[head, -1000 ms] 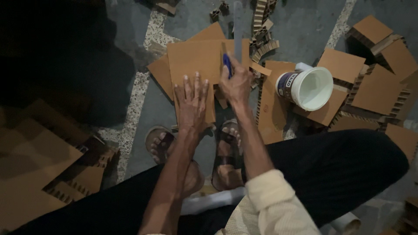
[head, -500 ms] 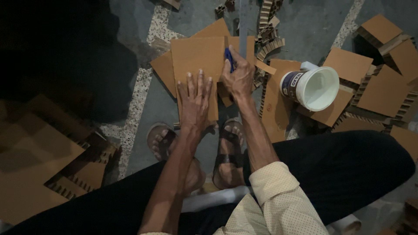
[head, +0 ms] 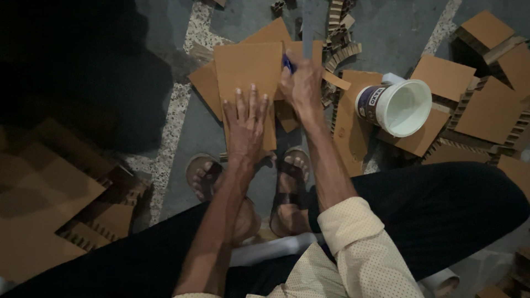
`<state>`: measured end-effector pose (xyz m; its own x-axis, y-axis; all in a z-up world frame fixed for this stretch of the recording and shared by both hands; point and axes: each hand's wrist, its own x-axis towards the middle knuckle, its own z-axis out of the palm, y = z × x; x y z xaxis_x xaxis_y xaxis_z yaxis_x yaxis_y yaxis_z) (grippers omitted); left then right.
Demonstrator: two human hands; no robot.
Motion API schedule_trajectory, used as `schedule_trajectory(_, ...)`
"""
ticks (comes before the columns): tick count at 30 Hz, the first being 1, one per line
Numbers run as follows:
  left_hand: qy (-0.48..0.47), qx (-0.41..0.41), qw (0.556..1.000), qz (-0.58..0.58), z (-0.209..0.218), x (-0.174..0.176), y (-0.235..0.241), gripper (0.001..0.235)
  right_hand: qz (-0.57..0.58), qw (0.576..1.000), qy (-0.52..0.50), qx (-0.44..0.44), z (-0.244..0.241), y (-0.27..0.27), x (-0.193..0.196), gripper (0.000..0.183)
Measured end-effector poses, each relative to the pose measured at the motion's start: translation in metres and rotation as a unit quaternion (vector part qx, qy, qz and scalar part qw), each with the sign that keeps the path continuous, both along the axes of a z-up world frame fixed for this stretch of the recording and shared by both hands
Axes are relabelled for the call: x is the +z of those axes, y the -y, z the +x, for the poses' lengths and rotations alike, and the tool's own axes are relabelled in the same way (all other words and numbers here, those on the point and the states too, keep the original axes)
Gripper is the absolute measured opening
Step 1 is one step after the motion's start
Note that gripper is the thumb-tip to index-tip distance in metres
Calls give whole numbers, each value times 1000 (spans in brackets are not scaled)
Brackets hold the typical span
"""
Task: The person sits on the floor and uses a metal ruler and a blue utility knife to cut rectangular pieces of corrugated cardboard. They repeatedly measure, score, and snap the cardboard into smaller sections, then separate the fluted layers by hand. Cut pieces and scraps accumulate on the floor around them.
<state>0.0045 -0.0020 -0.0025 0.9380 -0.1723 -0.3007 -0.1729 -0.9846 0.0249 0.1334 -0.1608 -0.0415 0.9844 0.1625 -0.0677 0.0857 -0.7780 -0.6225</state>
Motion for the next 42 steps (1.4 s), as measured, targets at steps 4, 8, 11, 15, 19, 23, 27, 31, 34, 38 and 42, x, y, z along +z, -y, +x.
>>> schedule_trajectory(4, -114, 21, 992, -55, 4, 15, -3, 126, -45, 995, 60, 65, 6, 24, -45, 37)
schedule_trajectory(8, -181, 8, 982, -47, 6, 16, -3, 147, -178, 969, 112, 131, -27, 37, -50, 40)
schedule_trajectory(11, 166, 9, 982, 90, 2, 8, -3, 137, -22, 999, 11, 47, -72, 33, -7, 47)
schedule_trajectory(15, -32, 12, 999, -40, 2, 14, -2, 142, -25, 985, -134, -110, -105, 10, 59, 47)
schedule_trajectory(19, -135, 54, 984, -105, 23, 27, -3, 115, -23, 981, 61, -184, -113, -2, 71, 35)
schedule_trajectory(23, 106, 103, 984, -97, 81, 18, -10, 138, -58, 974, 111, -188, -101, 11, 37, 42)
schedule_trajectory(27, -33, 78, 996, -10, 127, 14, -8, 148, -9, 968, -48, -248, -102, 17, 7, 43)
schedule_trajectory(31, -39, 80, 996, 4, 138, 25, -6, 128, -1, 972, -2, -235, -111, 21, -8, 41)
schedule_trajectory(34, -144, 225, 948, -172, 135, 33, -23, 105, -12, 971, 5, -237, -118, 21, -8, 42)
schedule_trajectory(38, -120, 356, 861, -344, 113, 39, -55, 64, -52, 980, -15, -191, -111, 19, 16, 51)
schedule_trajectory(42, -84, 358, 875, -315, 79, 47, -84, 51, -35, 988, 6, -148, -102, 9, 70, 66)
